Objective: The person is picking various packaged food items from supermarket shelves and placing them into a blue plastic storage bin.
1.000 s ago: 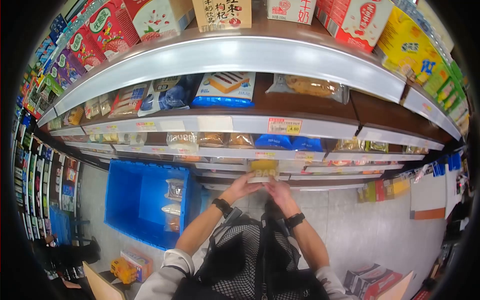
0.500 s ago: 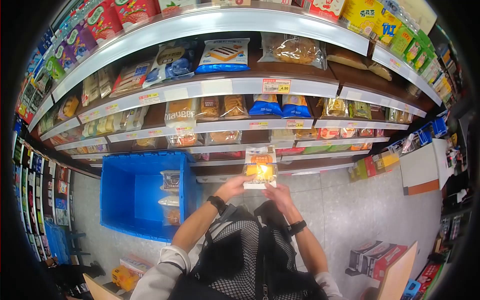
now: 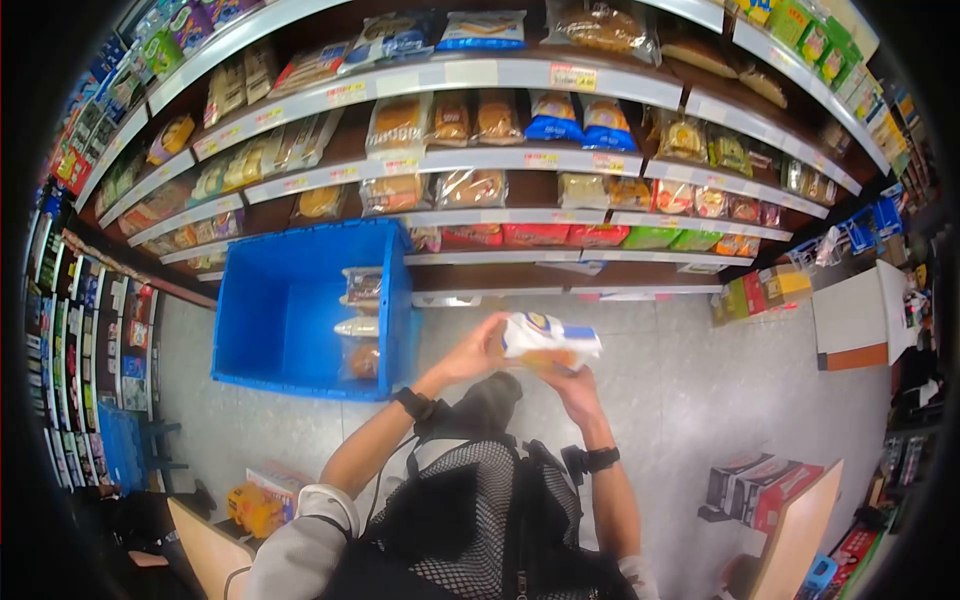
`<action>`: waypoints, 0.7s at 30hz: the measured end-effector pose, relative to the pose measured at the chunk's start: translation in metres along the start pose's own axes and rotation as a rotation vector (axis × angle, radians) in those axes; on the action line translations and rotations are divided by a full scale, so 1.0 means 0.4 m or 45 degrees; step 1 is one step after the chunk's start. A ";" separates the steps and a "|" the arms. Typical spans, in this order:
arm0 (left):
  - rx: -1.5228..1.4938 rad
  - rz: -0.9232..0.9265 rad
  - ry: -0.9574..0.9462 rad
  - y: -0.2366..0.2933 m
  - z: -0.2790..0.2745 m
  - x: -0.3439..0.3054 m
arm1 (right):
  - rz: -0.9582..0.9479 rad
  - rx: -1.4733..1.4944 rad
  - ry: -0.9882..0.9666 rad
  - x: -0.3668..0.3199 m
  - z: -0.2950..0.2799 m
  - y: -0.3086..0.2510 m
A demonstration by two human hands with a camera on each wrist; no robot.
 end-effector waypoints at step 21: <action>0.008 -0.130 0.630 -0.025 -0.075 -0.633 | -0.146 -0.512 -0.324 -0.287 0.396 0.139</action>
Point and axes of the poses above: each hand's wrist, its own x-axis towards the middle knuckle, its own z-axis out of the palm, y = z × x, the point moved 7 cm from there along x, towards the middle knuckle, and after that the axes turned 6 degrees about -x, right-handed, at the moved point
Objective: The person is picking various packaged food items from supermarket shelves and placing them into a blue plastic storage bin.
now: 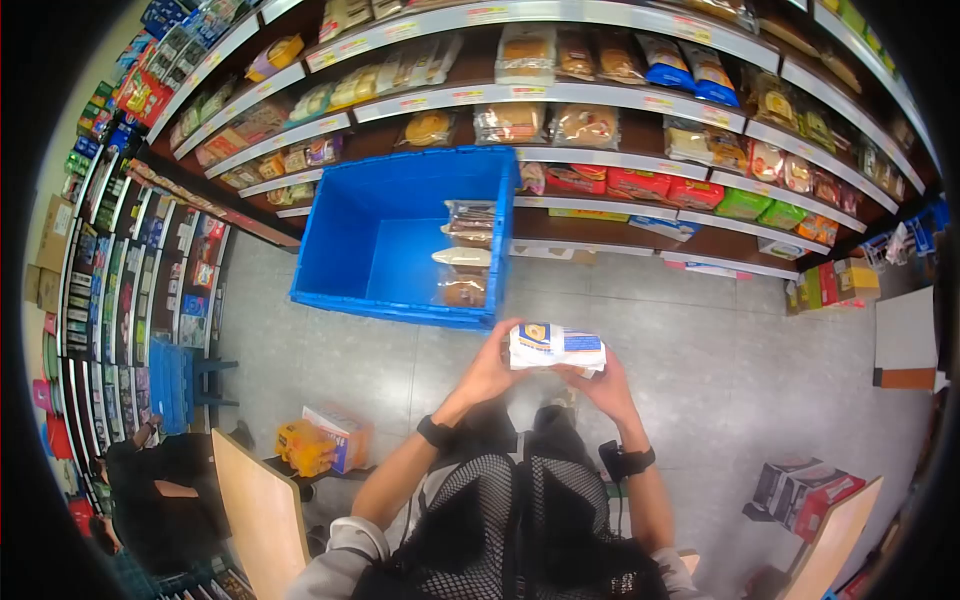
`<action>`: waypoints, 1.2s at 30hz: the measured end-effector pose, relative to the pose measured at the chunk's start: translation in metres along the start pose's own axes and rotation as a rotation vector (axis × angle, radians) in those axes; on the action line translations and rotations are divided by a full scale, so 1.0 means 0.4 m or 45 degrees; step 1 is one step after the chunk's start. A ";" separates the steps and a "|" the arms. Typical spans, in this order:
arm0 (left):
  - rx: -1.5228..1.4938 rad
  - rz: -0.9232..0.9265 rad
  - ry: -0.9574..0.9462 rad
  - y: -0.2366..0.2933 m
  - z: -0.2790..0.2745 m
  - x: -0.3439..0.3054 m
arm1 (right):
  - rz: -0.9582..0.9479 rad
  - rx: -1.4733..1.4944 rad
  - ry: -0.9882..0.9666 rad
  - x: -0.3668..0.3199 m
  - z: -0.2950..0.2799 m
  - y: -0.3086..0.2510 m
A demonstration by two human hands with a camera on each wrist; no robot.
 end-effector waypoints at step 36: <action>-0.196 -0.252 -0.023 -0.164 -1.069 0.337 | -0.030 -0.743 -0.112 0.828 0.835 -0.058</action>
Point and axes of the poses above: each hand's wrist, its own x-axis towards the middle knuckle, its own z-axis out of the palm, y = z × x, the point moved 7 cm from there along x, towards the middle knuckle, and after that the axes turned 6 degrees about -x, right-handed, at the moved point
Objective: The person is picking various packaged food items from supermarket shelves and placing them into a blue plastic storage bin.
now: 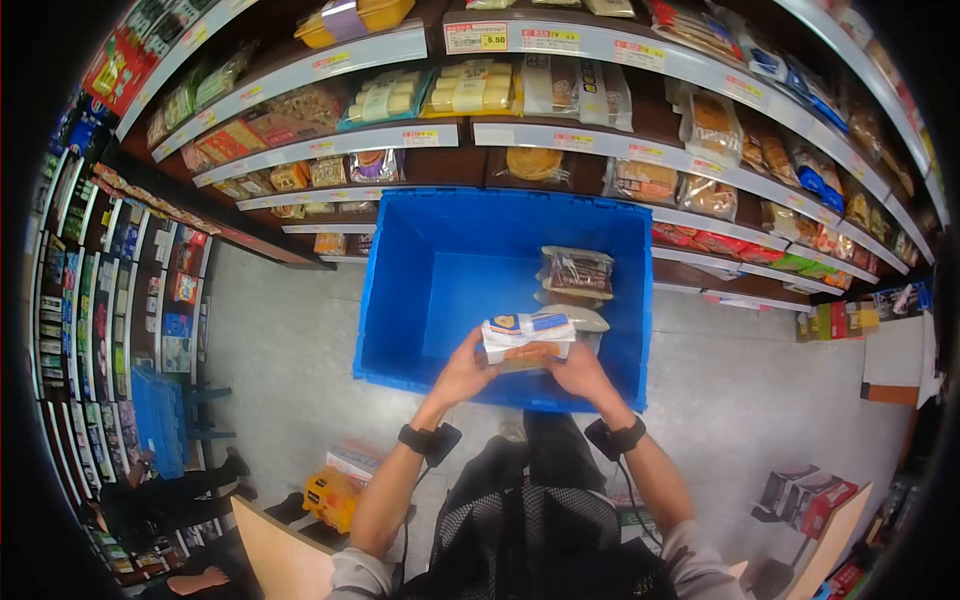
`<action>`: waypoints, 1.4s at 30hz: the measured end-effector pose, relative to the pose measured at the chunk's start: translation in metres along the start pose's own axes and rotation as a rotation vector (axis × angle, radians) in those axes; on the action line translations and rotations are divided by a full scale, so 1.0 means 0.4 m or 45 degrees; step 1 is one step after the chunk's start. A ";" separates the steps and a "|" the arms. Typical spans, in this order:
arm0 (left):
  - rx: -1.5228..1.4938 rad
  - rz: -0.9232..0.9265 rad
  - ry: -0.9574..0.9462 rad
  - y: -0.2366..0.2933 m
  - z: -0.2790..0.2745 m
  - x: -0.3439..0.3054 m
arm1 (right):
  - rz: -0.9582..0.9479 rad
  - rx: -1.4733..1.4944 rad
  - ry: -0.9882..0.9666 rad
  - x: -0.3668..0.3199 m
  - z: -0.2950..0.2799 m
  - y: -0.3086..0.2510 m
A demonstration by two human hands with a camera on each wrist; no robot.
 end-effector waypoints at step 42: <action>0.331 -0.440 0.230 -0.456 -0.432 0.778 | 0.801 -0.033 0.282 0.696 0.355 0.479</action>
Point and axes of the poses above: each hand's wrist, its own x-axis towards the middle knuckle, its own z-axis out of the palm, y = z × x, the point moved 7 cm from there along x, towards the middle knuckle, and after that the axes turned 6 degrees about -x, right-handed, at the moved point
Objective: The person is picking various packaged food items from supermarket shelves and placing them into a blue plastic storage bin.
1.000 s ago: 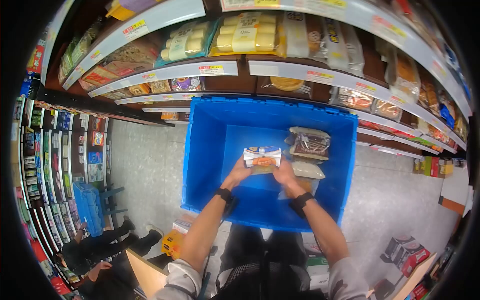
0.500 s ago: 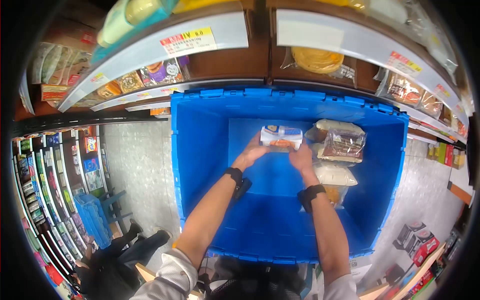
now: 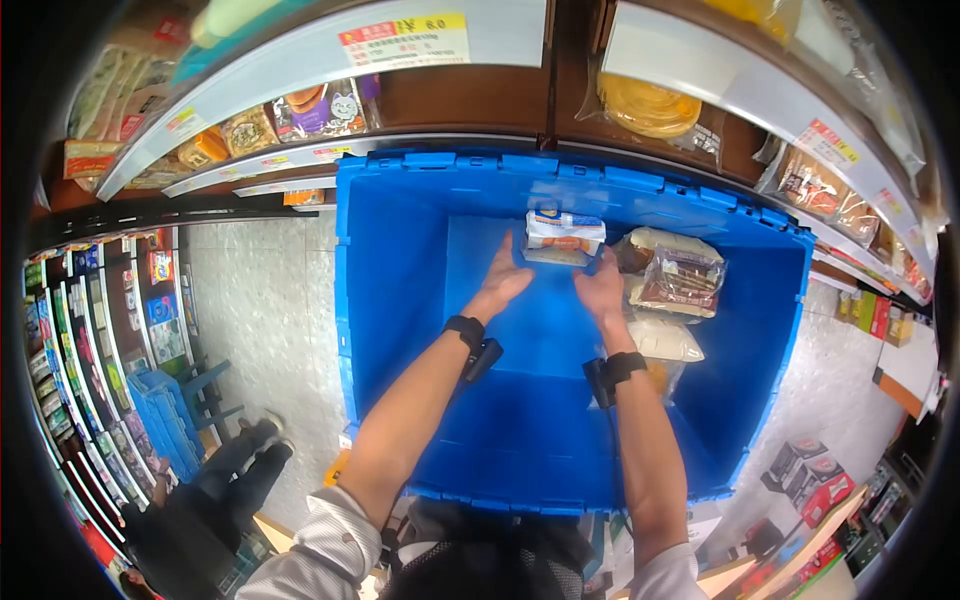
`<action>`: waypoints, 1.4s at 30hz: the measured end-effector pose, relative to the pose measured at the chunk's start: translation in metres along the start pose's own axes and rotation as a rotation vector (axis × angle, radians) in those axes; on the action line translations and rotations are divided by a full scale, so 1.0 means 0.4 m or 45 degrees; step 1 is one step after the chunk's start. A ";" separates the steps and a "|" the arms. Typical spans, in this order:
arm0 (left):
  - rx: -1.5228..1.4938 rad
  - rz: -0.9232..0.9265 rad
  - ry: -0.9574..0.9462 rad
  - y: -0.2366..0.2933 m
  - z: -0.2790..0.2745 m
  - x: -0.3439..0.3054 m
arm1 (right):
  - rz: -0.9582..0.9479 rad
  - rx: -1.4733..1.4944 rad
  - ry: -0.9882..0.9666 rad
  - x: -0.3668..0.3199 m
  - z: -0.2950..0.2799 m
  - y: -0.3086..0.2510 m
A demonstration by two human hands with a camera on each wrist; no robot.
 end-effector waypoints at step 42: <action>0.162 0.670 -0.793 0.103 0.835 -1.405 | -0.250 0.477 0.128 -1.317 -1.009 0.816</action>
Point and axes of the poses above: each hand's wrist, its own x-axis towards the middle knuckle, its own z-axis out of the palm, y = z × x, the point moved 7 cm from there along x, towards the middle knuckle, and after that the axes turned 6 degrees about -x, right-handed, at the moved point
